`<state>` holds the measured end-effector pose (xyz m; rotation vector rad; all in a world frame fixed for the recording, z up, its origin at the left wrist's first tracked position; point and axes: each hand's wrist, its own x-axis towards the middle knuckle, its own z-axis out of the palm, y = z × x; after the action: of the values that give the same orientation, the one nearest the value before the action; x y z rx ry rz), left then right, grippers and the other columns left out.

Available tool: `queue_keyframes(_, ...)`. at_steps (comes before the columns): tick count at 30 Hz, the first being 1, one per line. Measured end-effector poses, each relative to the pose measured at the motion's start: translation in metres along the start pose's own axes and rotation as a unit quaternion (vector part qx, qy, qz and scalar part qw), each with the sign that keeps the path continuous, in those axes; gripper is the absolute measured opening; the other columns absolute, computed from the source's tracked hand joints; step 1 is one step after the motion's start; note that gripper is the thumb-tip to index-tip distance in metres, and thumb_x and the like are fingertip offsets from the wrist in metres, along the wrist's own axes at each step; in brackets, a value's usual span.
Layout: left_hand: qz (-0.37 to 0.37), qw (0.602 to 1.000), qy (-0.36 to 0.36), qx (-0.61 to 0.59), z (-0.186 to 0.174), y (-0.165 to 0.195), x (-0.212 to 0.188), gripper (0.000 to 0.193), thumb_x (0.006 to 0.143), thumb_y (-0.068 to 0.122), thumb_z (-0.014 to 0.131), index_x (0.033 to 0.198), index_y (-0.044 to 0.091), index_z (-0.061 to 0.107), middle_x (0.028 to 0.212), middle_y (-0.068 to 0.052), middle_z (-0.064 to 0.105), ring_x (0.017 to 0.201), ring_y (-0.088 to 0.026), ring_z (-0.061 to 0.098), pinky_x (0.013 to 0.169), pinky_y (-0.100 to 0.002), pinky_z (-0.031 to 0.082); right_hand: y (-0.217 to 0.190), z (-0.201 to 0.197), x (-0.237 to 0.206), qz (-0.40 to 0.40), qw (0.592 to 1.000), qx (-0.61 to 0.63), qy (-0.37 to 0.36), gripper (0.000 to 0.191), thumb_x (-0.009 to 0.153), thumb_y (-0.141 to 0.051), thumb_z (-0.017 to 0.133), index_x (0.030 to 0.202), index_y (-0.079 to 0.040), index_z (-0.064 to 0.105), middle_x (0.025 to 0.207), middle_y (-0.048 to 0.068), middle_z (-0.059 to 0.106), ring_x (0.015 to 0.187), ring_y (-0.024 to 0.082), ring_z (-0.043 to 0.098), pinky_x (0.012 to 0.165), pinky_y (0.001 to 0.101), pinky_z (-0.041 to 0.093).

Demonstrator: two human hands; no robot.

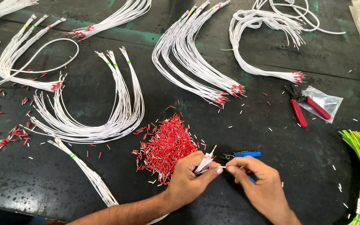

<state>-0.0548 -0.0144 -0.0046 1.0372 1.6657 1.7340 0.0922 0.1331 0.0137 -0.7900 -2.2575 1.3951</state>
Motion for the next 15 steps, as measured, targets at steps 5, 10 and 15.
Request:
queue_keyframes(5,0.008,1.0,-0.001,0.002,0.0008,-0.0018,-0.0001,0.008,0.087,0.008,0.081,0.088,0.002,0.076,0.07,0.002,0.052,0.065,-0.009,0.049,0.056,-0.029,0.037,0.0008,0.006,-0.0022,-0.028,0.999,-0.01,0.011,0.013,0.088,-0.015,0.076,0.092,-0.003,0.075,0.073,0.0,0.069,0.062,0.006,0.062,0.056,0.0235,0.052)
queue_keyframes(10,-0.012,1.0,-0.013,-0.003,0.0007,-0.0001,0.0002,0.008,0.087,0.009,0.081,0.089,0.003,0.078,0.071,0.002,0.052,0.065,-0.008,0.049,0.056,-0.028,0.037,-0.0014,0.0048,0.0001,0.069,0.996,0.058,-0.009,0.018,0.087,-0.017,0.075,0.098,-0.003,0.075,0.07,0.001,0.066,0.06,0.006,0.058,0.055,0.0248,0.048)
queue_keyframes(15,-0.041,0.997,-0.018,-0.059,0.0007,-0.0003,0.002,0.008,0.089,0.01,0.079,0.089,0.002,0.076,0.078,0.002,0.059,0.069,-0.006,0.051,0.058,-0.027,0.039,-0.0012,-0.0007,0.0032,0.06,0.993,0.096,-0.037,0.026,0.086,-0.015,0.076,0.11,-0.006,0.077,0.062,0.0,0.062,0.059,0.006,0.059,0.057,0.024,0.05)
